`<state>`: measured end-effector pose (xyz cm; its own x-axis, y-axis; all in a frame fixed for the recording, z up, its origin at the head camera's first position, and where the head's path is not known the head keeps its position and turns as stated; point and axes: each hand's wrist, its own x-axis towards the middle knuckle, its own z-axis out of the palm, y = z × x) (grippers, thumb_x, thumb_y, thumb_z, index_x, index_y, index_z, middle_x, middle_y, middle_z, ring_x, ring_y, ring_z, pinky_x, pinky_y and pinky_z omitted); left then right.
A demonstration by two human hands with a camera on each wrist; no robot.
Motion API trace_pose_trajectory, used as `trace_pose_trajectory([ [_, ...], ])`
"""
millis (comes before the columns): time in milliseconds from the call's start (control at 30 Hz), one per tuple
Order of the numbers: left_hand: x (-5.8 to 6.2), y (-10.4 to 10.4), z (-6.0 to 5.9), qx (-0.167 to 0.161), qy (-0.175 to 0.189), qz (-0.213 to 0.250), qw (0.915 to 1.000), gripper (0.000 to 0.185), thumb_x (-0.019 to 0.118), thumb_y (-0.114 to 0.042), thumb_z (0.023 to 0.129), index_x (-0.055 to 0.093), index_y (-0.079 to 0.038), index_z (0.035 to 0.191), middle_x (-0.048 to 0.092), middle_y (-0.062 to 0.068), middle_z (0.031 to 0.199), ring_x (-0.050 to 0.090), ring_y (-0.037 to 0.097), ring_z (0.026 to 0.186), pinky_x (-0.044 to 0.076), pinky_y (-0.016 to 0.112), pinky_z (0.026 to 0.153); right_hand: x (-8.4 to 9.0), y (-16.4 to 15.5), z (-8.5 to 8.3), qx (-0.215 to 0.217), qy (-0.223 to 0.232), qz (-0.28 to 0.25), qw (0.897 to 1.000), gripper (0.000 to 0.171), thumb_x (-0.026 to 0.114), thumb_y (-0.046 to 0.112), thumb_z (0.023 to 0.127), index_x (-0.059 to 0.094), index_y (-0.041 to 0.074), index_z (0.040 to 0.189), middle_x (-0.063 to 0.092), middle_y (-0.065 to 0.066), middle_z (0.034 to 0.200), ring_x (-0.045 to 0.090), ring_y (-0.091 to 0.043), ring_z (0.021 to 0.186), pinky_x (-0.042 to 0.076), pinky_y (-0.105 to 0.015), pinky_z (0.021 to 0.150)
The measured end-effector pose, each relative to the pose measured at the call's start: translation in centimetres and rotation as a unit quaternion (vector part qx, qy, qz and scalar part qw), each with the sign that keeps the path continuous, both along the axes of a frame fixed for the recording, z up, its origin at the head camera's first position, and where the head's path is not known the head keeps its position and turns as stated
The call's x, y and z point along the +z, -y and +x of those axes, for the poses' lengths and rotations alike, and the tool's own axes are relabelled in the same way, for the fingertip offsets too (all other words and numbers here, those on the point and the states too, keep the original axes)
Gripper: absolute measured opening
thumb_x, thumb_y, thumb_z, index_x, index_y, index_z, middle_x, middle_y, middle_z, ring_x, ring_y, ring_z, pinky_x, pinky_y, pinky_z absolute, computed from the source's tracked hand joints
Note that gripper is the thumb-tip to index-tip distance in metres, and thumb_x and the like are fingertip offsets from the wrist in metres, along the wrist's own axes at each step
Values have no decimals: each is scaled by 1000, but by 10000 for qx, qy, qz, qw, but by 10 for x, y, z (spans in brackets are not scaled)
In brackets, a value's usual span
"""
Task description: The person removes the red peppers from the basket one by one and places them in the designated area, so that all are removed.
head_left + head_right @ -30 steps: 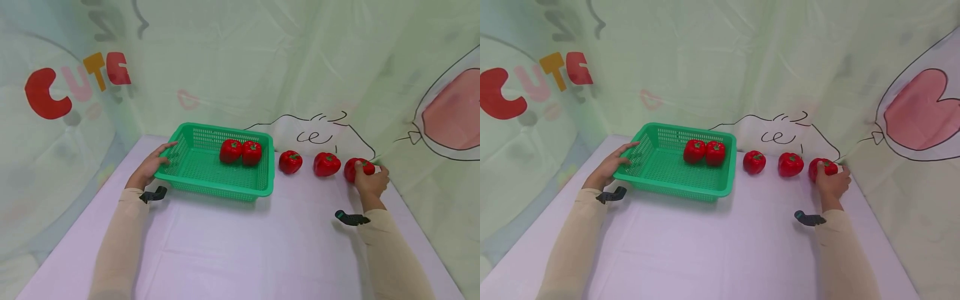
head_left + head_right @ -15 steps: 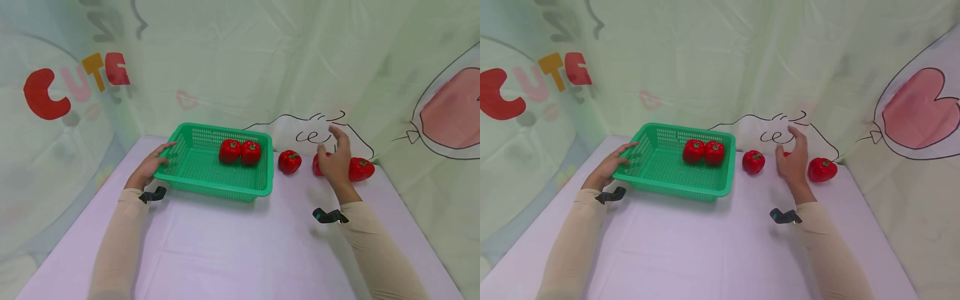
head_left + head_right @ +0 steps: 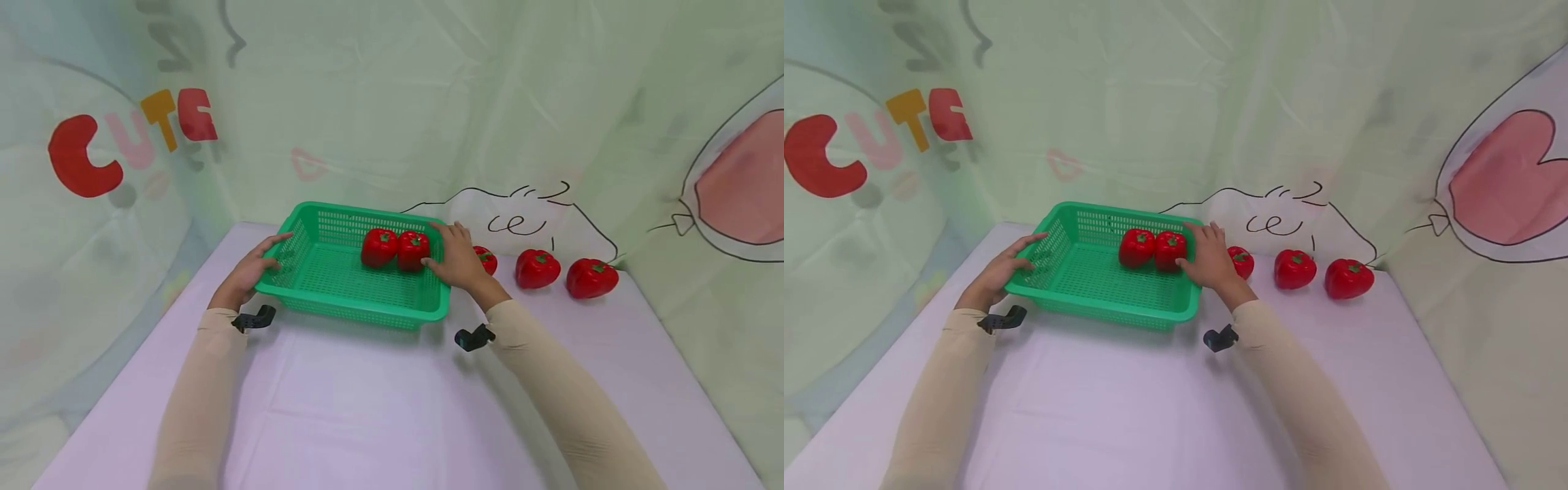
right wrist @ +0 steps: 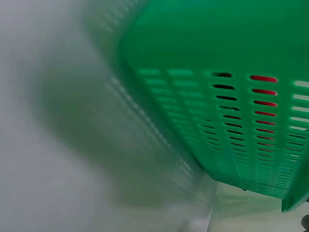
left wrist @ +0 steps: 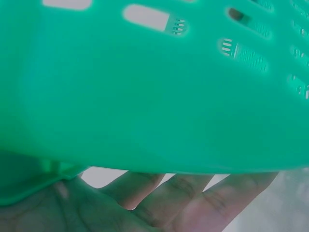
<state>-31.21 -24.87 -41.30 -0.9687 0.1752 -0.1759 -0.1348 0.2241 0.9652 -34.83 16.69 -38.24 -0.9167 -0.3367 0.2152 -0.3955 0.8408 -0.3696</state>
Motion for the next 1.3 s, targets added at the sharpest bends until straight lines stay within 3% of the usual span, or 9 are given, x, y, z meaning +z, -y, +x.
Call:
trace_pose_trajectory([
  [133, 0, -1, 0, -11, -4, 1, 10000, 76, 39, -2, 90, 25, -40, 155, 8, 7, 166, 38, 39, 129, 47, 42, 92, 6, 8, -11, -5, 492, 333, 9982, 86, 75, 28, 84, 29, 10, 154, 35, -22, 154, 14, -47, 147, 10, -64, 118],
  [267, 0, 0, -1, 0, -7, 17, 10000, 76, 39, -2, 91, 25, -39, 155, 8, 6, 166, 40, 38, 127, 48, 41, 90, 7, 16, -21, -122, 878, 465, 9950, 89, 75, 31, 84, 27, 10, 155, 34, -21, 155, 13, -46, 147, 18, -63, 116],
  [400, -2, -1, -1, -14, 2, 40, 10000, 75, 39, -2, 91, 26, -39, 155, 8, 6, 166, 39, 38, 128, 47, 41, 90, 2, 22, -27, -248, 1106, 446, 9926, 88, 75, 32, 84, 28, 7, 154, 38, -21, 153, 15, -43, 147, 17, -59, 118],
  [500, -3, -1, -3, -19, -7, 13, 10000, 75, 39, -2, 91, 25, -39, 155, 8, 6, 166, 38, 38, 129, 47, 39, 89, 1, 25, -29, -295, 1111, 651, 9912, 83, 74, 32, 85, 33, 7, 152, 42, -21, 150, 15, -42, 147, 8, -57, 121],
  [833, -2, 2, -2, 28, -75, -67, 9999, 75, 40, -2, 90, 27, -40, 155, 10, 5, 165, 42, 37, 123, 49, 36, 85, 0, 29, -31, -409, 1006, 817, 9907, 76, 76, 31, 82, 44, 5, 147, 48, -22, 143, 19, -42, 145, 16, -59, 118],
  [1067, -3, 0, -2, 29, -55, -49, 10000, 75, 40, -2, 90, 28, -39, 155, 10, 6, 165, 42, 37, 122, 49, 35, 84, -2, 26, -29, -437, 963, 388, 9936, 79, 80, 30, 78, 45, 4, 143, 48, -19, 144, 20, -41, 144, 23, -60, 116],
  [1300, -1, -1, -2, 25, -91, -74, 9999, 76, 40, -2, 90, 27, -38, 155, 9, 7, 165, 39, 37, 127, 48, 36, 87, -4, 22, -25, -582, 1024, -704, 9905, 79, 77, 32, 81, 39, 5, 145, 40, -19, 150, 8, -41, 150, 35, -63, 108],
])
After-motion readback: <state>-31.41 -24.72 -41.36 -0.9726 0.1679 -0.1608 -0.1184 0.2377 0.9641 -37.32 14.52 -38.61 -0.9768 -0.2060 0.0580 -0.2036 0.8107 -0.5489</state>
